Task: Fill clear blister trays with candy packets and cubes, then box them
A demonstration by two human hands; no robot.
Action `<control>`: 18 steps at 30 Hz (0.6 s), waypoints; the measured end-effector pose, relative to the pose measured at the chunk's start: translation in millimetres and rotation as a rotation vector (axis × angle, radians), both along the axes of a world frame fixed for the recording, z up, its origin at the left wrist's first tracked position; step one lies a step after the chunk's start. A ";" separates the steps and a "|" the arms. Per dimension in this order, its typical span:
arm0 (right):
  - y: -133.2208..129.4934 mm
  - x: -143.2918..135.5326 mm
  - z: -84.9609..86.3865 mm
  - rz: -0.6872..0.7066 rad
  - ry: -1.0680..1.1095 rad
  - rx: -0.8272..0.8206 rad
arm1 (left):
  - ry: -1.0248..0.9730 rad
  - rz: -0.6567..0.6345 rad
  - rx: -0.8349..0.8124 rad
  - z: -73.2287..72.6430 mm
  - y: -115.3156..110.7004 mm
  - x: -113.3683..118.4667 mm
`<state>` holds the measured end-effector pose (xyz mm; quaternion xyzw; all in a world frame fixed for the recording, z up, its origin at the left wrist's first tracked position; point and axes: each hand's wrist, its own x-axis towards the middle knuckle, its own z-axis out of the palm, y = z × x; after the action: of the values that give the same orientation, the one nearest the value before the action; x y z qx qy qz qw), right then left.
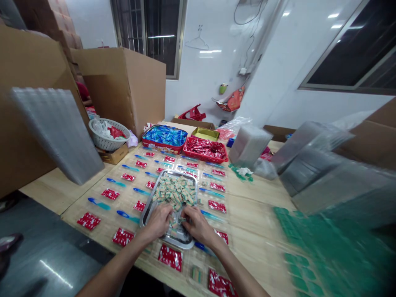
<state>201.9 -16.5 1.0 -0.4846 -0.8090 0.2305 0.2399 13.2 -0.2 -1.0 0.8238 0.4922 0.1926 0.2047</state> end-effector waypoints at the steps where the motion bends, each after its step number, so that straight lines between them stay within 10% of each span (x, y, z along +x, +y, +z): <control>1: 0.5 -0.4 -1.4 -0.003 0.001 -0.001 | 0.030 0.007 0.027 0.1 -0.1 -0.6; 18: 4.7 -14.2 -0.9 -0.055 0.133 -0.046 | 0.072 0.143 -0.012 13.7 6.8 -10.0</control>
<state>187.6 -11.8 0.0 -0.4955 -0.7722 0.2741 0.2882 3.2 6.6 12.7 0.7918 0.5578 0.1742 0.1777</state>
